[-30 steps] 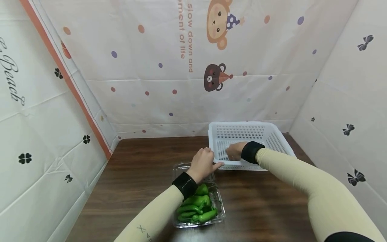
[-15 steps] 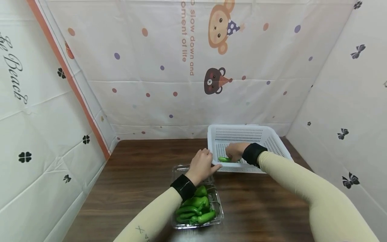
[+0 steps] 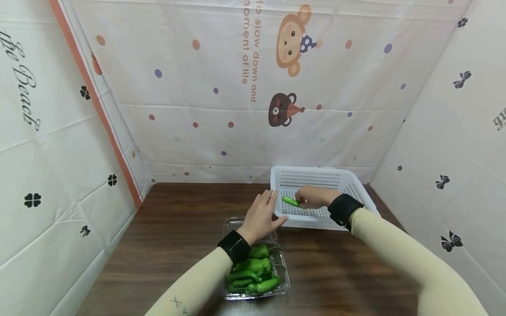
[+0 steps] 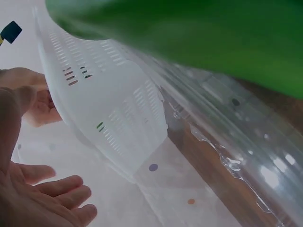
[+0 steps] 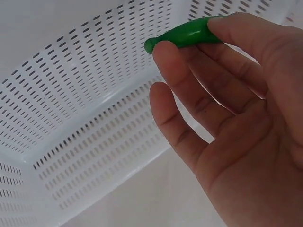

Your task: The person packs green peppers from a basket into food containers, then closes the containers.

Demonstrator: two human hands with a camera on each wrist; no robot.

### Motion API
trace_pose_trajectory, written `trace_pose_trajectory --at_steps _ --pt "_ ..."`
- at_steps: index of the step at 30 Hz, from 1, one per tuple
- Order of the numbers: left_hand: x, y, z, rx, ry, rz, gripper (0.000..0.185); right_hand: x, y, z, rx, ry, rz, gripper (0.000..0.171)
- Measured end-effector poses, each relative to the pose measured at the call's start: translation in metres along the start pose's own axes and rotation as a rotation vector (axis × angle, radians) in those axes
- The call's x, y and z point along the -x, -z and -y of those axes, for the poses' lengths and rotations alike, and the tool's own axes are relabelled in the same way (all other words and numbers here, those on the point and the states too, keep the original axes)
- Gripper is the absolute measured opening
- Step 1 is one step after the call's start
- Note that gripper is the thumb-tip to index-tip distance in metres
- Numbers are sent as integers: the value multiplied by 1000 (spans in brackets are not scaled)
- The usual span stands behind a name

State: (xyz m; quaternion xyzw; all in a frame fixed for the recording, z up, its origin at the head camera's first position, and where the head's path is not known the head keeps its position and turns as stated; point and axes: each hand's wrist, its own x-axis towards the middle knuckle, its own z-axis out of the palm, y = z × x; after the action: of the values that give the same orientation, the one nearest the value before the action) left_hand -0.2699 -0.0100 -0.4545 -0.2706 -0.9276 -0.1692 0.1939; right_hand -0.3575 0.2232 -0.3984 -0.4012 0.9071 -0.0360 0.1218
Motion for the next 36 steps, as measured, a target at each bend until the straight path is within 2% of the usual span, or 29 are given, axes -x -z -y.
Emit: trace_pose_trajectory --at_steps 6,14,23,29,36 --pt "0 4 4 38 -33 -63 87 7 9 4 -27 61 -88 9" --pt "4 9 9 119 -68 -119 86 18 22 19 -68 99 -198 10" --pt "6 27 3 223 -197 -227 88 43 31 41 -100 125 -298 9" --pt "21 45 0 271 -215 -271 89 50 32 66 -123 173 -353 11" --pt "43 62 2 336 -227 -322 89 56 27 99 -173 211 -372 13"
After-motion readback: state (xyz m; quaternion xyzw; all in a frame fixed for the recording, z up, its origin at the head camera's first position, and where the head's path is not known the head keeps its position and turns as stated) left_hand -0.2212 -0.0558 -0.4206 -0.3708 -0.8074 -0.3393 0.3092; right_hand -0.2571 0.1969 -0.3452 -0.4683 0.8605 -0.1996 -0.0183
